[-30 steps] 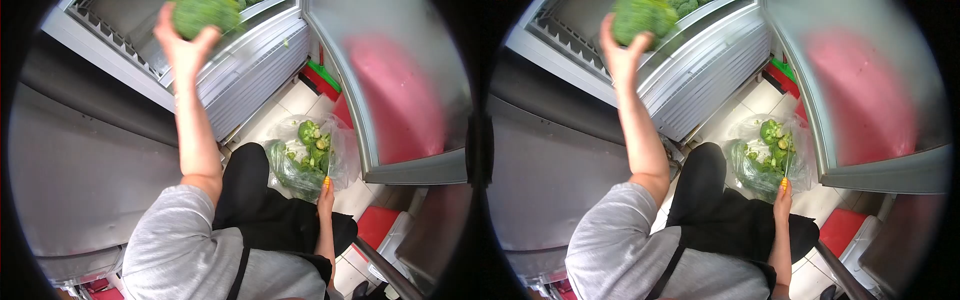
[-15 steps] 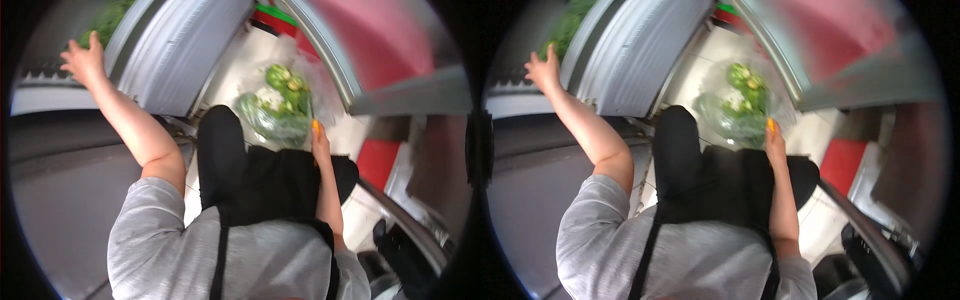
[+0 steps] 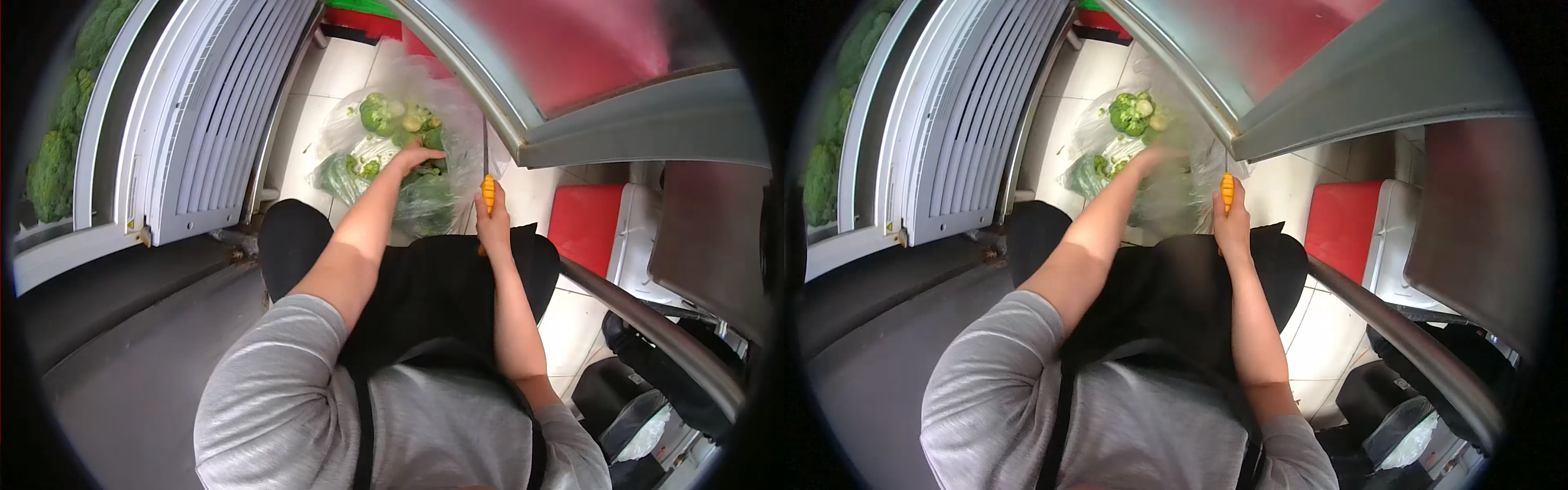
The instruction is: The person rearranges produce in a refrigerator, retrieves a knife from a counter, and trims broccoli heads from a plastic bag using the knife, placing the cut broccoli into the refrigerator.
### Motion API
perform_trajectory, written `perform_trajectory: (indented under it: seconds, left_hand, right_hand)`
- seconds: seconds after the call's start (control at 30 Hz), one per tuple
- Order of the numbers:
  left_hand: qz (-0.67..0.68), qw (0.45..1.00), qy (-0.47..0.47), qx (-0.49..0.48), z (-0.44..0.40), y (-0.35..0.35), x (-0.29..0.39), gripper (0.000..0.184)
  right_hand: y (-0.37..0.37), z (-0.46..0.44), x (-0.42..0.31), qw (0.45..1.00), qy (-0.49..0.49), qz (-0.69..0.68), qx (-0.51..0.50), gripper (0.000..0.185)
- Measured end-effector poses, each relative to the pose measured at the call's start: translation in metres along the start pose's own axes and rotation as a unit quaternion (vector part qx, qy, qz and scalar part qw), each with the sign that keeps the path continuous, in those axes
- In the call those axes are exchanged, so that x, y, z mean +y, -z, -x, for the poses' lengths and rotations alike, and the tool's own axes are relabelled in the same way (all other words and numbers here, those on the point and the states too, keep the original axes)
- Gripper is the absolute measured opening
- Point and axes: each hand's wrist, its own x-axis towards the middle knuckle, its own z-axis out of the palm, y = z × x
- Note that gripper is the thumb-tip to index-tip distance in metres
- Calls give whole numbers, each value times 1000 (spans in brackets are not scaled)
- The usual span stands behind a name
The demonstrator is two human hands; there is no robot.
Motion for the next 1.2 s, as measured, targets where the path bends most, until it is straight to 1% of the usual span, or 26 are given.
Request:
perform_trajectory:
  seconds: [0.03,0.1,0.13,0.17,0.23,0.27,0.33,0.37,0.43,0.47,0.57,0.6,0.63,0.67,0.7,0.73,0.77,0.8,0.83,0.87,0.93,0.97,1.03,1.1,1.17,1.2]
  left_hand:
    - [0,1000,-3,-5,-22,-7,-19,88]
    - [28,996,-55,59,-55,-20,-51,89]
    - [38,992,-65,99,-48,-29,-43,88]
    - [39,992,-67,97,-38,-36,-37,88]
    - [98,969,-42,223,-3,-47,-9,75]
    - [97,969,-42,223,1,-45,-8,75]
    - [22,962,-58,266,13,-31,-6,66]
    - [19,961,-58,268,20,-21,-5,66]
    - [-212,888,-220,344,46,1,10,62]
    - [-261,858,-253,364,70,6,26,62]
    - [-325,823,-272,379,116,36,50,60]
    - [-351,792,-281,413,128,45,55,56]
    - [-355,788,-279,419,135,57,56,56]
    - [-193,865,-260,384,143,69,57,54]
    - [-23,912,-233,336,149,80,57,52]
    - [85,921,-200,325,154,88,56,49]
    - [148,938,-125,287,162,98,55,47]
    - [220,931,-120,264,165,103,53,48]
    - [290,920,-116,238,167,106,54,48]
    - [288,920,-117,238,168,109,55,48]
    - [346,913,-93,195,171,111,57,49]
    - [346,913,-93,194,173,111,57,49]
    - [345,913,-135,172,173,110,60,47]
    - [299,928,-133,177,169,117,53,46]
    - [252,939,-148,180,151,123,60,44]
    - [245,944,-138,171,150,123,57,44]
  right_hand:
    - [1,0,-2,1000,0,-22,6,47]
    - [1,1,-3,999,-2,-42,14,46]
    - [-1,1,-3,999,-7,-35,1,46]
    - [-3,2,-4,999,-11,-28,-12,46]
    - [-2,3,-8,999,-18,-28,-24,47]
    - [-4,3,-5,999,-9,-30,-16,47]
    - [0,6,-14,999,0,-35,-10,47]
    - [5,8,-18,998,-27,-46,-21,47]
    - [8,10,-22,996,-51,-62,-38,47]
    - [7,10,-17,996,-49,-62,-52,47]
    - [3,25,-25,990,-70,-81,-96,45]
    - [1,33,-29,990,-25,-90,-110,45]
    - [0,41,-34,987,21,-97,-123,44]
    - [-2,49,-42,983,24,-112,-142,42]
    - [-7,54,-45,982,26,-116,-146,42]
    - [-12,59,-48,977,0,-117,-179,42]
    - [-15,63,-50,970,-27,-117,-210,42]
    - [-13,62,-62,957,-78,-107,-257,42]
    - [-11,62,-74,957,-77,-109,-257,42]
    - [-9,63,-85,968,-3,-131,-212,42]
    - [3,70,-109,972,72,-151,-165,42]
    - [13,76,-123,958,89,-237,-132,43]
    - [14,71,-119,937,107,-319,-95,43]
    - [-13,45,-64,970,65,-74,-221,43]
    - [-16,37,-36,970,56,-96,-216,41]
    - [-2,40,-59,964,-8,-146,-223,42]
